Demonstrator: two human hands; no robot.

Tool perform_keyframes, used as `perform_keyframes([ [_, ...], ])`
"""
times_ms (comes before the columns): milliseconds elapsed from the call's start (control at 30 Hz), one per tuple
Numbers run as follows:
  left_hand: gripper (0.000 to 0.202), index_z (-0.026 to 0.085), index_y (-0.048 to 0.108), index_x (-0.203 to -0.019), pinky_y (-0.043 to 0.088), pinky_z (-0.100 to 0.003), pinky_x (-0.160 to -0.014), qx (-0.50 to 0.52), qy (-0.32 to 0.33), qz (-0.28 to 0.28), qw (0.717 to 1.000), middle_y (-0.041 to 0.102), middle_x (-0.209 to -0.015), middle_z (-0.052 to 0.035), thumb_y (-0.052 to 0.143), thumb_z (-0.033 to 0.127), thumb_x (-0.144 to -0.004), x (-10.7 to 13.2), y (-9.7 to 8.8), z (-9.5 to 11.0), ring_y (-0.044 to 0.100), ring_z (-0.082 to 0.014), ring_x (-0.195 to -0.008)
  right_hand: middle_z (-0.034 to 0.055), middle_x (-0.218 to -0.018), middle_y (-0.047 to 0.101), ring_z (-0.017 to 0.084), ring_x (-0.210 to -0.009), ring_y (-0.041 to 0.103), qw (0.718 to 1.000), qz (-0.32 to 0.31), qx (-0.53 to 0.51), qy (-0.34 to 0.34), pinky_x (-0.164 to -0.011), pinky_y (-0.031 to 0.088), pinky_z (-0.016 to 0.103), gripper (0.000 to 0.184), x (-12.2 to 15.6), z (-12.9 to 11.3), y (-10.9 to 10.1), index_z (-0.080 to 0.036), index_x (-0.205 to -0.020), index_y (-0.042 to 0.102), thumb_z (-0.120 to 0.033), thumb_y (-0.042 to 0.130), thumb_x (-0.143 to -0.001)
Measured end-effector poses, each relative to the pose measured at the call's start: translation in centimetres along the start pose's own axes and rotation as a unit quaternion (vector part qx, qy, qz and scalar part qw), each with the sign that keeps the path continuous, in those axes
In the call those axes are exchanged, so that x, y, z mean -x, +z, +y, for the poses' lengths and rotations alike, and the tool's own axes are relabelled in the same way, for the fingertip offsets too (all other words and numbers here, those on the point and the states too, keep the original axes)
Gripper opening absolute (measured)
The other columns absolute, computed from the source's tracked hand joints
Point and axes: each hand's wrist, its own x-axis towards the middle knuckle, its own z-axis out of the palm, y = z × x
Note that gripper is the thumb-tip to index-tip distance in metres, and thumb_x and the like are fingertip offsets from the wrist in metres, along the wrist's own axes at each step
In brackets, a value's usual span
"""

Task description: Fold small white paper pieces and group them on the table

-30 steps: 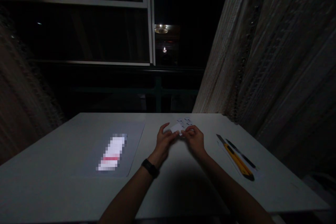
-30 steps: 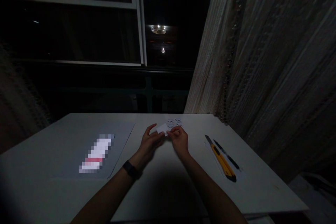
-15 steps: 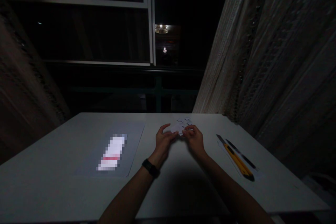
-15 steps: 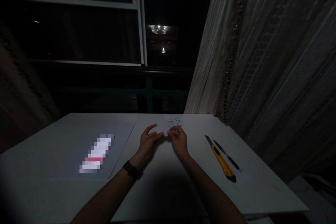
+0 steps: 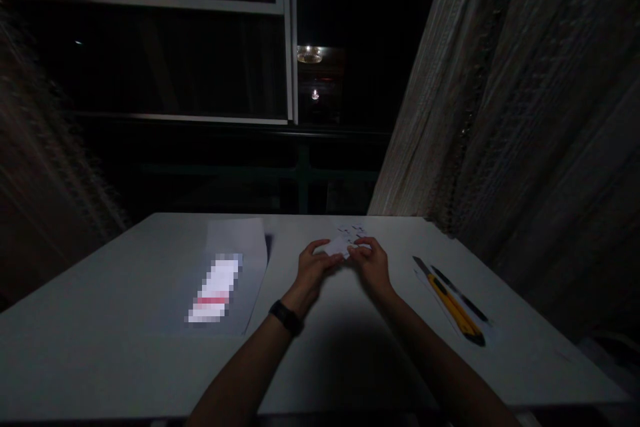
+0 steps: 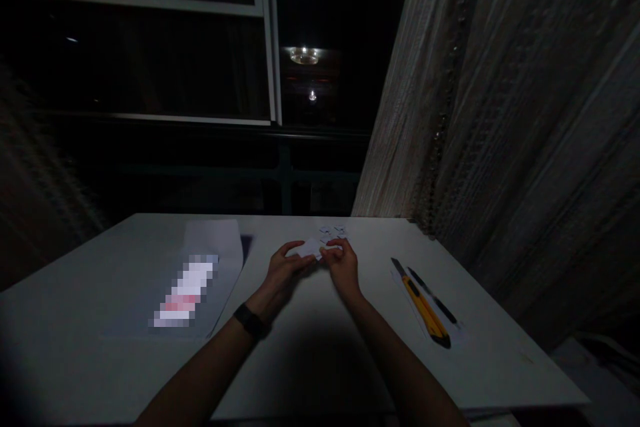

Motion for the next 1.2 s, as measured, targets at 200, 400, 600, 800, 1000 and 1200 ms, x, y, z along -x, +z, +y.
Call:
perform_keyframes([
  [200, 0.06, 0.013, 0.051, -0.102, 0.047, -0.023, -0.055, -0.007, -0.01, -0.003, 1.0, 0.064, -0.063, -0.004, 0.079, 0.021, -0.049, 0.1, 0.03, 0.02, 0.062, -0.015, -0.059, -0.0031, -0.052, 0.061, 0.016, -0.053, 0.058, 1.0, 0.001, 0.02, -0.008, -0.053, 0.044, 0.027, 0.031, -0.06, 0.11, -0.08, -0.019, -0.079, 0.049, -0.038, 0.067, -0.062],
  [400, 0.06, 0.012, 0.052, -0.1, 0.046, -0.021, -0.054, -0.042, 0.014, 0.002, 0.999, 0.063, -0.06, -0.0016, 0.079, 0.021, -0.047, 0.18, 0.23, -0.1, 0.06, -0.0118, -0.054, -0.0069, -0.047, 0.054, 0.013, -0.047, 0.051, 0.999, 0.017, 0.04, -0.024, -0.047, 0.037, 0.022, 0.024, 0.27, 0.23, 0.28, -0.02, -0.08, 0.046, -0.031, 0.062, -0.067],
  [600, 0.063, 0.011, 0.052, -0.099, 0.047, -0.022, -0.052, -0.029, -0.007, 0.004, 1.0, 0.06, -0.052, 0.0004, 0.08, 0.02, -0.044, 0.18, 0.0, 0.03, 0.06, -0.0142, -0.052, -0.0071, -0.051, 0.054, 0.012, -0.049, 0.052, 0.999, 0.003, 0.036, -0.031, -0.048, 0.037, 0.022, 0.023, 0.51, 0.45, 0.51, -0.021, -0.082, 0.044, -0.028, 0.06, -0.068],
  [800, 0.06, 0.01, 0.051, -0.097, 0.045, -0.022, -0.048, -0.039, -0.008, 0.004, 0.999, 0.062, -0.054, -0.0022, 0.08, 0.021, -0.046, 0.22, 0.06, 0.29, 0.06, -0.0145, -0.049, -0.0069, -0.051, 0.054, 0.012, -0.047, 0.051, 1.0, -0.001, 0.017, -0.02, -0.046, 0.037, 0.022, 0.022, 0.59, 0.39, 0.64, -0.021, -0.08, 0.043, -0.03, 0.06, -0.068],
  [1000, 0.057, 0.01, 0.053, -0.096, 0.044, -0.021, -0.046, -0.047, -0.001, -0.006, 0.999, 0.062, -0.054, -0.0032, 0.079, 0.022, -0.047, 0.17, -0.01, 0.4, 0.059, -0.0137, -0.047, -0.0071, -0.049, 0.054, 0.013, -0.047, 0.053, 1.0, -0.003, -0.005, -0.007, -0.046, 0.039, 0.022, 0.025, 0.35, 0.07, 0.63, -0.022, -0.077, 0.043, -0.031, 0.063, -0.065],
  [1200, 0.057, 0.01, 0.052, -0.096, 0.046, -0.021, -0.048, -0.028, -0.023, -0.013, 0.999, 0.062, -0.055, -0.0028, 0.08, 0.018, -0.047, -0.13, -0.35, 0.53, 0.06, -0.0145, -0.05, -0.0065, -0.051, 0.057, 0.013, -0.049, 0.055, 0.999, -0.052, -0.013, 0.002, -0.051, 0.042, 0.024, 0.031, -0.05, 0.07, 0.16, -0.021, -0.078, 0.044, -0.028, 0.069, -0.059],
])
